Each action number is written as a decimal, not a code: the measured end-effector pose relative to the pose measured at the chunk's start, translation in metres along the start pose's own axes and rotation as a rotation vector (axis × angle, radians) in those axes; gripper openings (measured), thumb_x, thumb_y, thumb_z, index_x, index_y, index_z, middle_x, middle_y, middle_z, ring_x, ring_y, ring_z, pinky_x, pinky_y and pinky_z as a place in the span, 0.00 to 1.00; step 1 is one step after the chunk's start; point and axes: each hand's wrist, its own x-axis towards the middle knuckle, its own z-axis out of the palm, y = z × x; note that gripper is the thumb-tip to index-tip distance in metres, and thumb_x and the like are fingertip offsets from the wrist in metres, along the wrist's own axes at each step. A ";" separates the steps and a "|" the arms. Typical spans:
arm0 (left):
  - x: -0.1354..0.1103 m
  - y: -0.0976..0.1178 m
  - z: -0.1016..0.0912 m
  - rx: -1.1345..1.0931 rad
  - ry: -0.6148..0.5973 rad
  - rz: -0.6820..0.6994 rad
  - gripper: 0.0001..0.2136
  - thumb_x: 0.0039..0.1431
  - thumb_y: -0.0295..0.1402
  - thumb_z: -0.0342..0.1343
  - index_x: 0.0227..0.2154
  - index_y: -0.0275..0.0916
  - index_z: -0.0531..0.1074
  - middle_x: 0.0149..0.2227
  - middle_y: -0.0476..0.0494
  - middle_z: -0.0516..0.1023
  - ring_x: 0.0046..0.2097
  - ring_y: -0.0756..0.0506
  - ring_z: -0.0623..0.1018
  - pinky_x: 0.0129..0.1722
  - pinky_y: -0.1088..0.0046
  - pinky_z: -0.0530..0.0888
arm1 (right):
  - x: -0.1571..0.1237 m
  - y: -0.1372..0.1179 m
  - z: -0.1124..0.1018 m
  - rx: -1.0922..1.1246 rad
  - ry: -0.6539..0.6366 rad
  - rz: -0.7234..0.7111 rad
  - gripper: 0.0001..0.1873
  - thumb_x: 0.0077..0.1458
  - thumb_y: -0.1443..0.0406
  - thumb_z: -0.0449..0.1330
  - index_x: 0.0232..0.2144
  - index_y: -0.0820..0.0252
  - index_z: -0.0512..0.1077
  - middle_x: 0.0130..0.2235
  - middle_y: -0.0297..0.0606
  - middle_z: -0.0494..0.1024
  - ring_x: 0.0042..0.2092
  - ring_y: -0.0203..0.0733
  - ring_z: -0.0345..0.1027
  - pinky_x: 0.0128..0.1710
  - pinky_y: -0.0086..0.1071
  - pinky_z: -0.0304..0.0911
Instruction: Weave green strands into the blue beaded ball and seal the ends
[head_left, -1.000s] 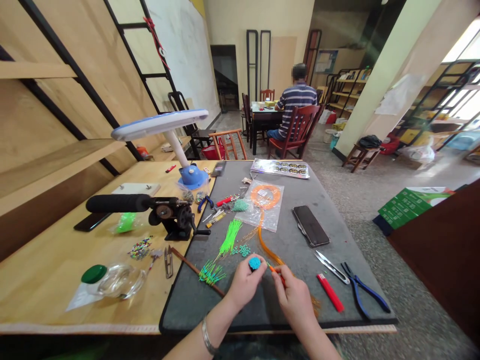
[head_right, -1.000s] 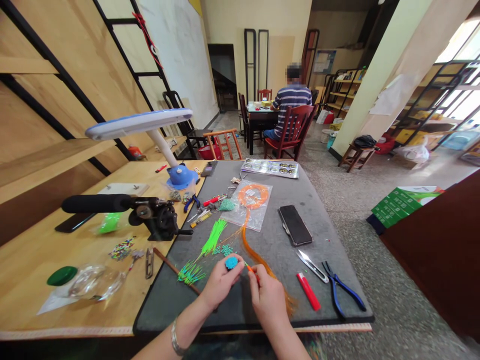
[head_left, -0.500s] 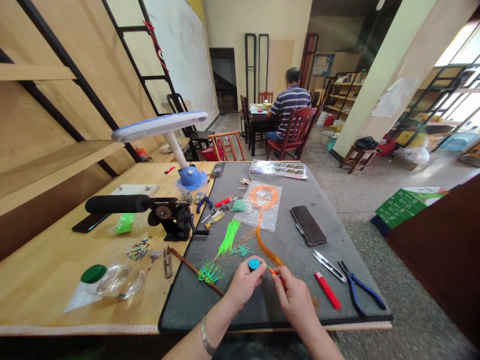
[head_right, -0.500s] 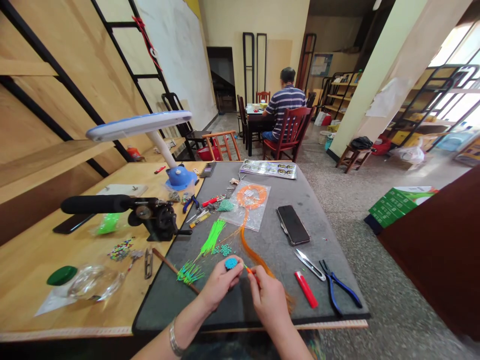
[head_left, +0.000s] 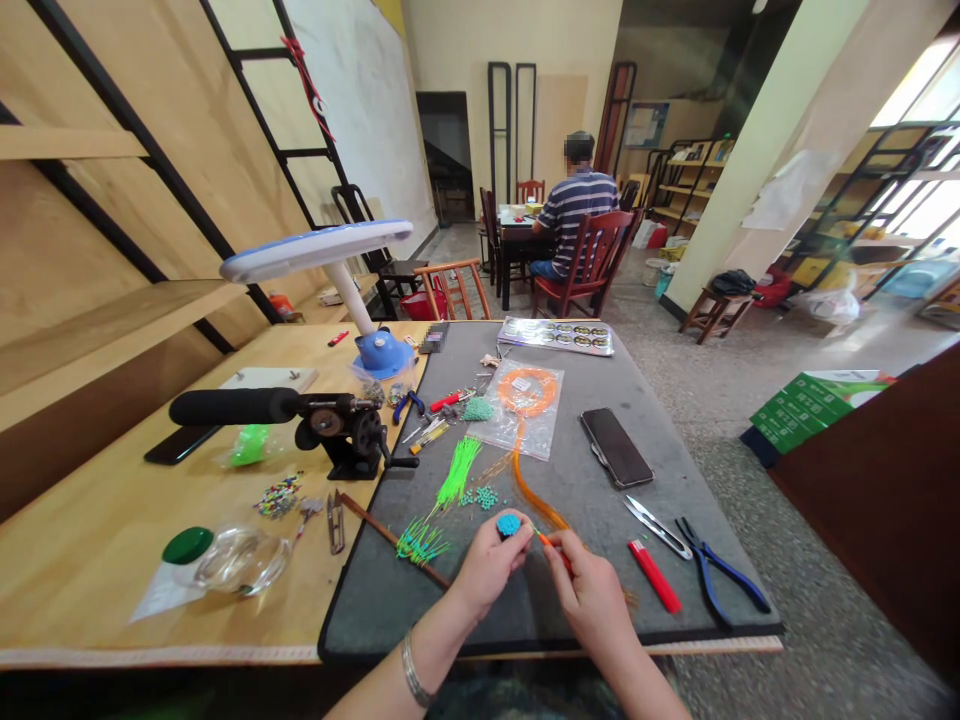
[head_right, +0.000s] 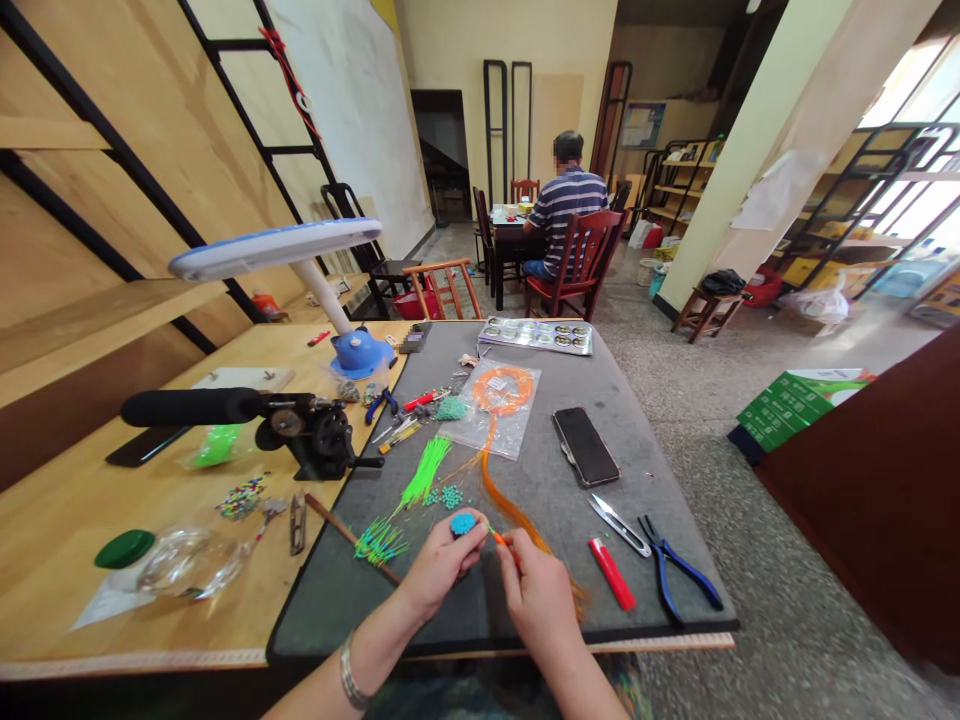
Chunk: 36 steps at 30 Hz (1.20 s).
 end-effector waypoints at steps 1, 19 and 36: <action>0.000 -0.001 0.000 0.004 0.005 0.006 0.17 0.46 0.46 0.61 0.24 0.37 0.65 0.20 0.56 0.61 0.20 0.56 0.57 0.19 0.81 0.53 | 0.000 0.000 0.001 0.000 0.009 0.005 0.13 0.63 0.59 0.45 0.34 0.56 0.67 0.26 0.35 0.76 0.27 0.39 0.72 0.27 0.25 0.56; 0.001 -0.004 0.000 -0.008 0.009 0.021 0.17 0.46 0.46 0.61 0.24 0.37 0.65 0.20 0.56 0.60 0.20 0.56 0.57 0.19 0.79 0.53 | 0.001 -0.002 -0.002 0.014 0.020 -0.023 0.13 0.62 0.61 0.46 0.35 0.57 0.69 0.25 0.35 0.77 0.26 0.38 0.72 0.25 0.24 0.57; -0.003 -0.003 -0.003 0.033 -0.054 0.063 0.12 0.52 0.40 0.58 0.27 0.36 0.66 0.21 0.54 0.63 0.21 0.55 0.60 0.20 0.80 0.55 | 0.000 -0.002 -0.001 0.440 -0.054 0.195 0.17 0.60 0.53 0.48 0.32 0.59 0.68 0.18 0.27 0.65 0.21 0.34 0.59 0.23 0.25 0.53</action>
